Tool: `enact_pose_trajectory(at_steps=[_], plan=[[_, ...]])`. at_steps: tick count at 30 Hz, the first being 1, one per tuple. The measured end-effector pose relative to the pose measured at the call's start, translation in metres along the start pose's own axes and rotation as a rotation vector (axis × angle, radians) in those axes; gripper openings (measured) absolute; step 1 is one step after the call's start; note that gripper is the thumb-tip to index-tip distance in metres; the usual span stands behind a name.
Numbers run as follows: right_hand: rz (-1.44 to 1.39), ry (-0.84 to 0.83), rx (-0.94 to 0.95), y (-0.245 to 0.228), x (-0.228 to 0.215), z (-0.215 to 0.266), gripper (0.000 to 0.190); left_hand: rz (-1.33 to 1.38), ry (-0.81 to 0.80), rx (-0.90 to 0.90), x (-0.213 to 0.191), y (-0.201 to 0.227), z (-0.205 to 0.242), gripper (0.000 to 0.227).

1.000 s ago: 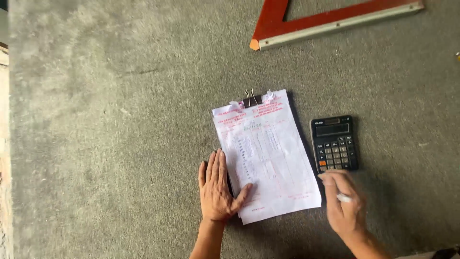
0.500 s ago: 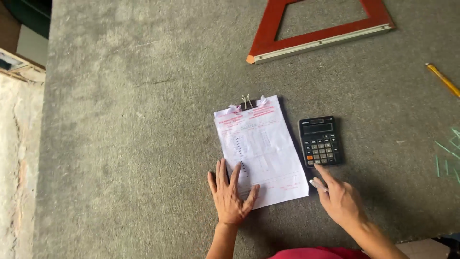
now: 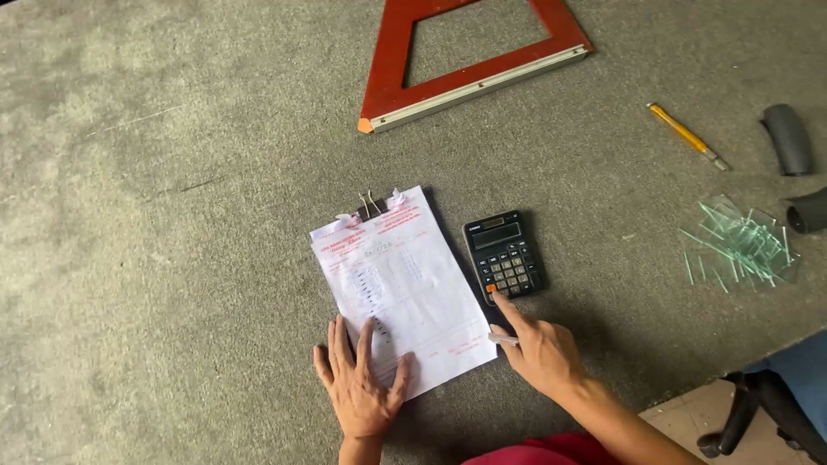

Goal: Using a calculator to perform calculations and writing the results on a paper form on a clipboard.

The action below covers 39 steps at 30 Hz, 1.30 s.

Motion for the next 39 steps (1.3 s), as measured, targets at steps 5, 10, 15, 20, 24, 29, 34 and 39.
enact_pose_trajectory(at_steps=[5, 10, 15, 20, 24, 29, 34, 39], plan=[[0.028, -0.101, 0.047, -0.003, -0.001, -0.009, 0.087, -0.019, 0.004, 0.013, 0.007, -0.006, 0.000, 0.094], [0.004, 0.008, 0.048, 0.009, -0.004, -0.002, 0.082, -0.026, -0.007, 0.011, 0.006, -0.006, 0.001, 0.095], [0.097, -0.066, 0.137, 0.023, -0.007, -0.001, 0.080, 0.030, -0.013, 0.004, -0.006, 0.002, 0.000, 0.091], [-0.033, 0.001, -0.068, 0.013, 0.010, 0.005, 0.075, -0.005, -0.013, -0.003, -0.003, 0.000, 0.000, 0.091], [-0.096, 0.000, -0.051, 0.012, 0.009, 0.001, 0.074, 0.016, -0.009, -0.002, -0.006, 0.003, 0.000, 0.090], [-0.019, -0.037, 0.084, 0.005, -0.016, -0.032, 0.078, 0.011, -0.001, 0.008, -0.001, 0.001, -0.001, 0.092], [-0.059, -0.044, 0.078, 0.008, -0.039, -0.034, 0.075, 0.011, 0.015, -0.006, -0.003, 0.006, -0.001, 0.091], [0.057, 0.050, 0.267, 0.044, -0.037, -0.028, 0.074, 0.066, 0.032, 0.022, -0.012, 0.006, -0.002, 0.085]])
Point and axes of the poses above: each hand's wrist, its own z-axis away from the middle knuckle, its own x-axis out of the palm, y = z × x, the point moved 2 cm from there along -z, towards the middle knuckle, and after that the axes turned 12 degrees about -x, right-handed, at the moved point
